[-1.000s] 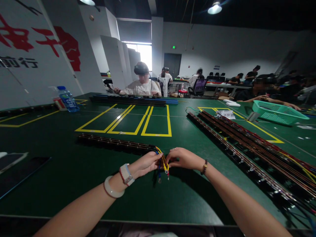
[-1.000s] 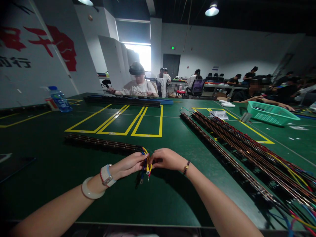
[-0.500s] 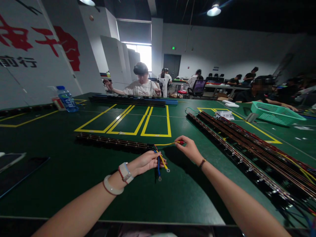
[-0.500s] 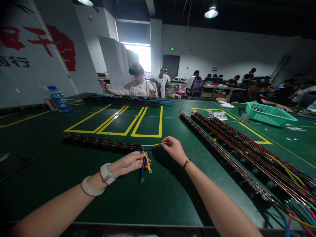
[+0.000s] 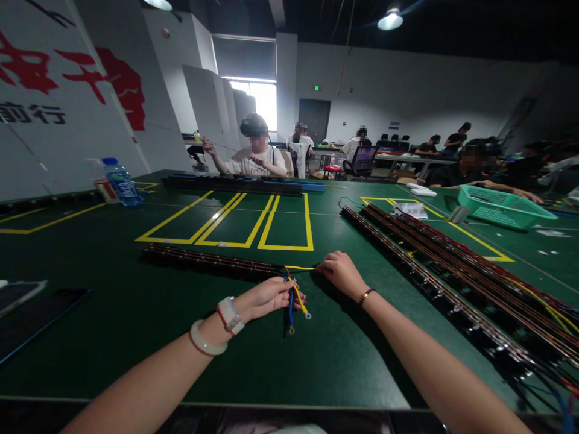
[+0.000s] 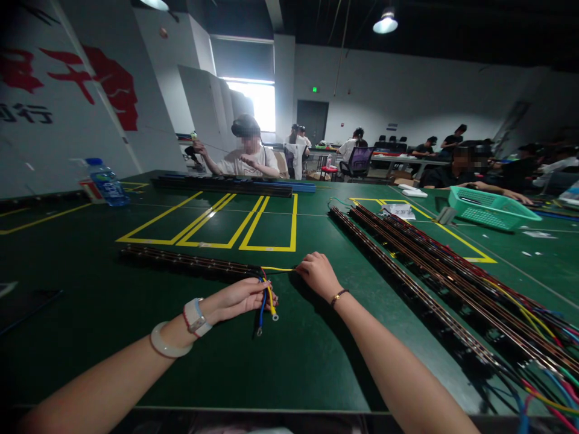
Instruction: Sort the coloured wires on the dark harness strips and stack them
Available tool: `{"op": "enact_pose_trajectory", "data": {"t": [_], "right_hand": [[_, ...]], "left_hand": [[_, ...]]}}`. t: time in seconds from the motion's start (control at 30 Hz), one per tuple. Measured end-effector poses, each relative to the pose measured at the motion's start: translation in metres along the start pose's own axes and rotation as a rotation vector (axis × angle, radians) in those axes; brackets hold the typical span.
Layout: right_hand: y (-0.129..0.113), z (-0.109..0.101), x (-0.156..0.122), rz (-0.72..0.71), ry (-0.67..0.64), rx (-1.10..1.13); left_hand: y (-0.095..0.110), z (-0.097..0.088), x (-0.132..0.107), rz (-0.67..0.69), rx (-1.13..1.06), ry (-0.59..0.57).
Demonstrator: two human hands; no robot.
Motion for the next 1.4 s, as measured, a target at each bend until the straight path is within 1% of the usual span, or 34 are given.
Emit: {"op": "enact_pose_trajectory", "data": {"t": [0.1, 0.2, 0.3, 0.33, 0.4, 0.47, 0.53, 0.6, 0.67, 0.7, 0.8, 0.9, 0.97, 1.0, 1.1, 1.17, 1.27, 1.33, 1.4], "right_hand": [[-0.023, -0.015, -0.010, -0.238, 0.035, -0.065], [-0.052, -0.023, -0.020, -0.443, 0.023, -0.144], [-0.078, -0.020, -0.026, -0.609, -0.042, -0.210], [-0.083, -0.018, -0.027, -0.651, -0.061, -0.220], [-0.089, -0.015, -0.028, -0.692, -0.071, -0.226], [-0.088, -0.014, -0.028, -0.684, -0.051, -0.213], [-0.083, -0.015, -0.027, -0.638, -0.021, -0.158], [-0.074, -0.018, -0.024, -0.553, 0.017, -0.043], [-0.063, -0.021, -0.020, -0.426, 0.059, 0.110], [-0.057, -0.022, -0.018, -0.362, 0.076, 0.186], [-0.046, -0.025, -0.007, -0.185, 0.119, 0.370], [-0.044, -0.030, 0.013, -0.040, 0.150, 0.462], [-0.052, -0.035, 0.032, 0.000, 0.148, 0.469], [-0.059, -0.037, 0.042, -0.011, 0.136, 0.453], [-0.092, -0.039, 0.072, -0.116, 0.066, 0.354], [-0.115, -0.033, 0.088, -0.183, -0.009, 0.271], [-0.142, -0.016, 0.104, -0.210, -0.122, 0.109], [-0.151, -0.007, 0.110, -0.195, -0.180, 0.018], [-0.153, -0.005, 0.112, -0.196, -0.216, 0.026]], "left_hand": [[0.000, -0.002, 0.001, 0.012, 0.000, -0.016], [-0.001, -0.003, 0.004, 0.033, -0.024, -0.062], [-0.004, -0.007, 0.007, 0.054, -0.073, -0.082], [-0.004, -0.008, 0.008, 0.063, -0.089, -0.081], [-0.006, -0.010, 0.009, 0.078, -0.108, -0.081], [-0.006, -0.011, 0.010, 0.083, -0.109, -0.083], [-0.005, -0.009, 0.009, 0.077, -0.098, -0.093], [-0.004, -0.006, 0.008, 0.052, -0.105, -0.131], [-0.003, -0.002, 0.007, 0.016, -0.128, -0.169], [-0.003, -0.001, 0.006, 0.001, -0.138, -0.170], [-0.002, -0.003, 0.004, 0.002, -0.102, -0.100], [-0.001, -0.003, 0.004, 0.042, -0.026, -0.054], [0.000, -0.001, 0.004, 0.061, -0.003, -0.056], [-0.001, -0.001, 0.004, 0.063, 0.001, -0.055], [-0.002, -0.003, 0.003, 0.058, -0.005, -0.029], [-0.004, -0.004, 0.003, 0.052, -0.011, -0.020], [-0.004, -0.001, 0.002, 0.067, -0.001, -0.037], [-0.003, 0.001, 0.002, 0.081, 0.011, -0.041], [-0.004, 0.001, 0.002, 0.076, 0.022, -0.043]]}}
Point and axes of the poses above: each hand's wrist, its own x-axis towards the middle knuckle, its own z-axis out of the palm, y = z × x, the point moved 6 cm from there along x, towards the middle knuckle, and after that the axes turned 15 degrees about -y, right-handed, at the moved point
